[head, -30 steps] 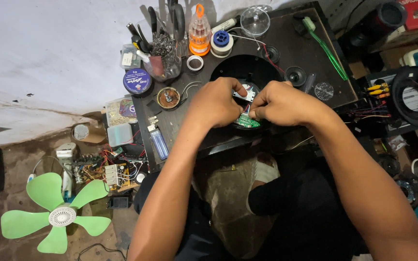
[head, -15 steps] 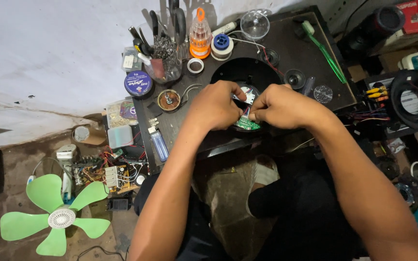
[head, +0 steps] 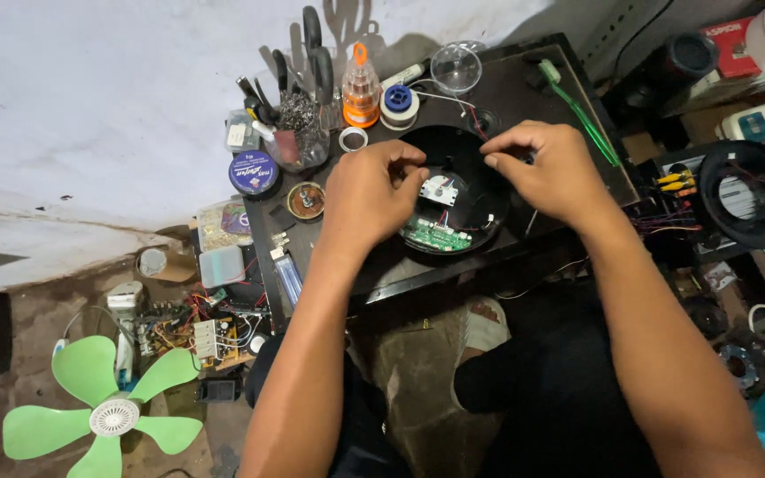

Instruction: Routing and connecting wire harnesses to a circuit board and seating it inside a device housing.

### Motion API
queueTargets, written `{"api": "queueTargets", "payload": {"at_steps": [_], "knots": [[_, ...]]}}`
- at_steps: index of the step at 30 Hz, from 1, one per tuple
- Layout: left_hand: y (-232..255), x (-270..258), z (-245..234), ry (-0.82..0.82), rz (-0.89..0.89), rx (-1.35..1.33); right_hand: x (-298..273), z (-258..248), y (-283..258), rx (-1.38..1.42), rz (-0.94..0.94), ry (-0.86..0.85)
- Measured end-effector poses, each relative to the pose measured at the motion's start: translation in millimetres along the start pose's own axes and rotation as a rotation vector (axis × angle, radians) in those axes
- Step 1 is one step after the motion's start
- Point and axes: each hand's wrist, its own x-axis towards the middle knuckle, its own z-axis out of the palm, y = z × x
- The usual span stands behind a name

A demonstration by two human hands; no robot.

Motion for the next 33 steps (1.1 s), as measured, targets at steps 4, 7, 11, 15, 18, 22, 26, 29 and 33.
{"api": "queueTargets", "payload": {"at_steps": [4, 7, 11, 15, 18, 22, 26, 29, 33], "knots": [[-13, 6, 9, 0.019, 0.155, 0.046, 2, 12, 24, -0.039, -0.208, 0.072], [-15, 8, 14, 0.004, 0.205, 0.121, 4, 15, 22, -0.041, -0.263, 0.111], [-7, 5, 14, -0.038, 0.226, 0.195, 3, 15, 15, -0.065, -0.271, 0.108], [-10, 6, 19, -0.079, 0.209, 0.277, 2, 16, 5, -0.049, -0.283, 0.103], [-9, 6, 18, -0.102, 0.175, 0.274, 3, 16, 9, -0.071, -0.259, 0.136], [-13, 8, 18, -0.050, 0.173, 0.233, 12, 10, 39, -0.141, -0.198, 0.232], [-19, 9, 17, 0.143, 0.156, 0.201, 22, 6, 71, -0.179, -0.065, 0.268], [-23, 6, 14, 0.220, 0.079, 0.185, 27, -1, 79, -0.204, 0.053, 0.215], [-37, 4, 14, 0.118, -0.193, 0.170, 19, -12, 78, -0.212, 0.169, 0.138]]}}
